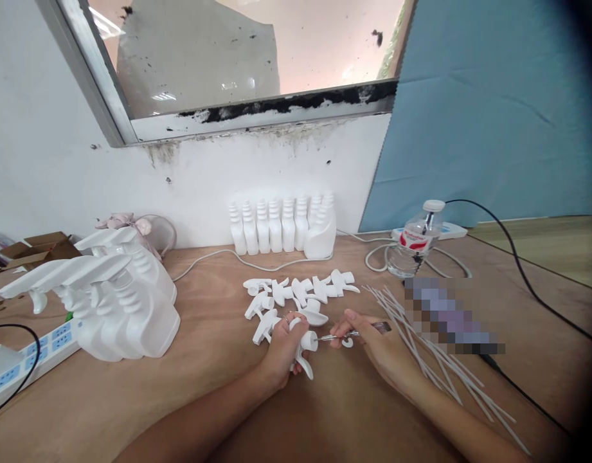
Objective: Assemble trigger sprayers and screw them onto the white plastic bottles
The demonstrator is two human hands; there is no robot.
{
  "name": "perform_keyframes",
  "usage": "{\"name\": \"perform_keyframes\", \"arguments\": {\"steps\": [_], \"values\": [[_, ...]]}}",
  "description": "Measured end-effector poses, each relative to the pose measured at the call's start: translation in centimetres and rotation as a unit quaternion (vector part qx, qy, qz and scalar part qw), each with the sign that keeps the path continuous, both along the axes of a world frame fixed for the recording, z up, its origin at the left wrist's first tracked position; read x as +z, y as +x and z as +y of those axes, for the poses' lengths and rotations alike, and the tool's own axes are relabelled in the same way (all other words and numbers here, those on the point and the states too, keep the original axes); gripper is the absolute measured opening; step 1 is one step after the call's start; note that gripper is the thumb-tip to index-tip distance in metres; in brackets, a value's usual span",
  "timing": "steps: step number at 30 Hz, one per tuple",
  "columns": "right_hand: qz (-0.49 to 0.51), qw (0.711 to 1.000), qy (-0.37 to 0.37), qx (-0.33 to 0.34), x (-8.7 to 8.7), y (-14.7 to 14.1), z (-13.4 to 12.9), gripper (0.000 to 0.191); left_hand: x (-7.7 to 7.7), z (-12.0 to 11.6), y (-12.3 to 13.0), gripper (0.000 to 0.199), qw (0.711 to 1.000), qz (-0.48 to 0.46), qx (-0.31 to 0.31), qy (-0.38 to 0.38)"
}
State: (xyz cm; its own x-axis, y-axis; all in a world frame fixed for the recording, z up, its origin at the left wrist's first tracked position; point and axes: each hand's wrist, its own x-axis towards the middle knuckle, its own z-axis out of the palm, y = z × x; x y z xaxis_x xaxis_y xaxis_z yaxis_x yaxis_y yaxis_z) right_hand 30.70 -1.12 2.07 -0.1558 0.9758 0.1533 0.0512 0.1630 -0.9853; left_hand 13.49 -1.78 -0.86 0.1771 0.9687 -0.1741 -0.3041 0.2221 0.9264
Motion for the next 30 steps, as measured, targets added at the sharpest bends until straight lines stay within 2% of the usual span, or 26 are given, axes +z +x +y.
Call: {"name": "perform_keyframes", "arguments": {"steps": [4, 9, 11, 14, 17, 18, 20, 23, 27, 30], "values": [[0.038, 0.999, -0.028, 0.015, 0.0, 0.1, 0.1, 0.046, -0.1, -0.1, 0.0, 0.043, 1.000, 0.006, -0.012, 0.004], [0.119, 0.987, -0.101, 0.037, 0.2, -0.2, 0.3, 0.047, -0.1, -0.2, 0.4, 0.043, 0.999, -0.031, -0.017, -0.021], [0.110, 0.989, -0.088, 0.046, 0.3, -0.3, 0.2, 0.047, -0.1, -0.2, 0.4, 0.042, 0.998, -0.052, -0.016, -0.026], [0.059, 0.995, -0.008, 0.075, 0.3, -0.1, 0.0, 0.045, -0.2, 0.0, 0.2, 0.040, 0.995, -0.091, -0.005, -0.030], [-0.059, 0.983, 0.133, 0.110, -0.2, 0.1, -0.4, 0.033, -0.3, 0.2, 0.0, 0.040, 0.989, -0.138, -0.008, -0.061], [-0.106, 0.967, 0.191, 0.130, -0.4, 0.2, -0.5, 0.030, -0.4, 0.2, 0.0, 0.040, 0.986, -0.152, -0.010, -0.074], [-0.193, 0.918, 0.303, 0.172, -0.8, 0.0, -0.7, 0.033, -0.5, 0.2, 0.0, 0.037, 0.981, -0.170, -0.011, -0.092], [-0.266, 0.854, 0.406, 0.188, -1.0, -0.4, -1.0, 0.042, -0.7, 0.1, 0.0, 0.034, 0.980, -0.172, -0.013, -0.101], [-0.287, 0.824, 0.463, 0.158, -1.0, -0.5, -0.9, 0.049, -0.6, 0.0, 0.1, 0.036, 0.980, -0.169, -0.015, -0.104], [-0.284, 0.799, 0.514, 0.129, -1.4, -0.1, -0.5, 0.056, -0.2, -0.1, 0.2, 0.039, 0.987, -0.140, -0.013, -0.075]]}}
